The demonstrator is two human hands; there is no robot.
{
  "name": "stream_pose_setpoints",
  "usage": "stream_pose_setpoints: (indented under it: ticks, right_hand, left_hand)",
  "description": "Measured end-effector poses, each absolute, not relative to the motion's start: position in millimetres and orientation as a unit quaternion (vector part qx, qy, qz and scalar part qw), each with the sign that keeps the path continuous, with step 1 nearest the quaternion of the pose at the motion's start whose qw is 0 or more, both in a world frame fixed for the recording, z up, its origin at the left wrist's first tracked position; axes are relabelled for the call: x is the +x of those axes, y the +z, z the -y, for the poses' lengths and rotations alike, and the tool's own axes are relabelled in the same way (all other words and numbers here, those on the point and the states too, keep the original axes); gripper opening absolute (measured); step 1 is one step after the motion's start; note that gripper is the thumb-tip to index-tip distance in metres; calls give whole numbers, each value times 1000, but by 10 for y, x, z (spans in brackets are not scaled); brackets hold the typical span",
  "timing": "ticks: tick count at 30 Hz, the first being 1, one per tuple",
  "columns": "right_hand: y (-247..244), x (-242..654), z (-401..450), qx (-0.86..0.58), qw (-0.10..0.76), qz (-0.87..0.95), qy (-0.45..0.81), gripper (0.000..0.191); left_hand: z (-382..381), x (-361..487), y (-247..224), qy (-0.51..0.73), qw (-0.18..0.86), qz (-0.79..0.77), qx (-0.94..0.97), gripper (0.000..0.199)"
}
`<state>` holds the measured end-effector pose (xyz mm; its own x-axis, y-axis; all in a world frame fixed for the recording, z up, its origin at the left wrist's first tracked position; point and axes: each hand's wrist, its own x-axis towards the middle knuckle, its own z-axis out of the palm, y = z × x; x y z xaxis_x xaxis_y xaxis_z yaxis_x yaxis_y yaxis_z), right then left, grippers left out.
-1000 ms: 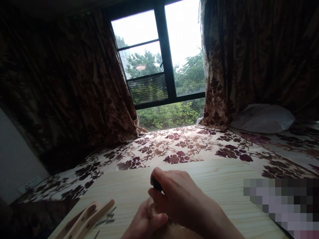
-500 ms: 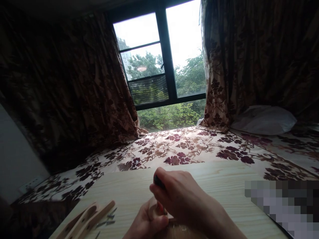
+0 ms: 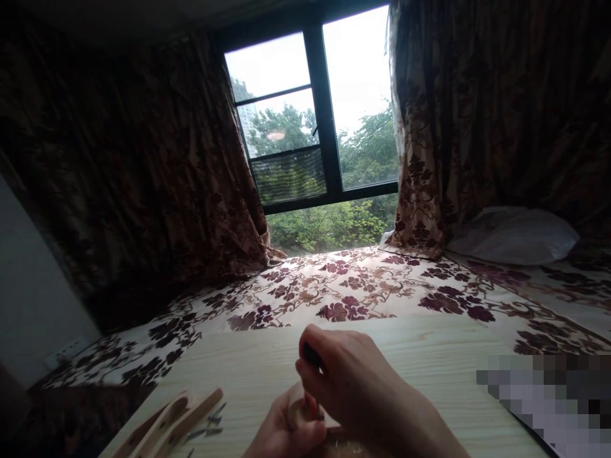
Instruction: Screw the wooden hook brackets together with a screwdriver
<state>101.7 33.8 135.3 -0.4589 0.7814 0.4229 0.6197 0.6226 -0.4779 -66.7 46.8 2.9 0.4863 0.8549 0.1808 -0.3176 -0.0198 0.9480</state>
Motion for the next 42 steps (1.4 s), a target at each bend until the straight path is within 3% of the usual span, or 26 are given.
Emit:
stream_pose_setpoints:
  ticks: [7,14,22,29,39,42]
  right_hand:
    - [1273,971,-401,-481,304,819,70,20]
    - [1271,971,-362,-397,324,856,72,15]
    - [1170,941,-481,-496,313,810,-12,20]
    - [1260,989,-367,-417,313,850,75,6]
    - [1225,957,-413,-463,311,830,11,17]
    - [1229,968,-401,-449,322,833,28,8]
  left_hand:
    - [-441,-673,123,449,644,-244,570,40]
    - [-449,-653,53,449,650,-272,550,48]
    - [-402,-696,202,425,652,-269,567,40]
    - [-453,-653,42,449,658,-272,541,45]
    - [-414,-652,115,457,657,-265,537,43]
    - [-413,-652,116,456,661,-261,536,43]
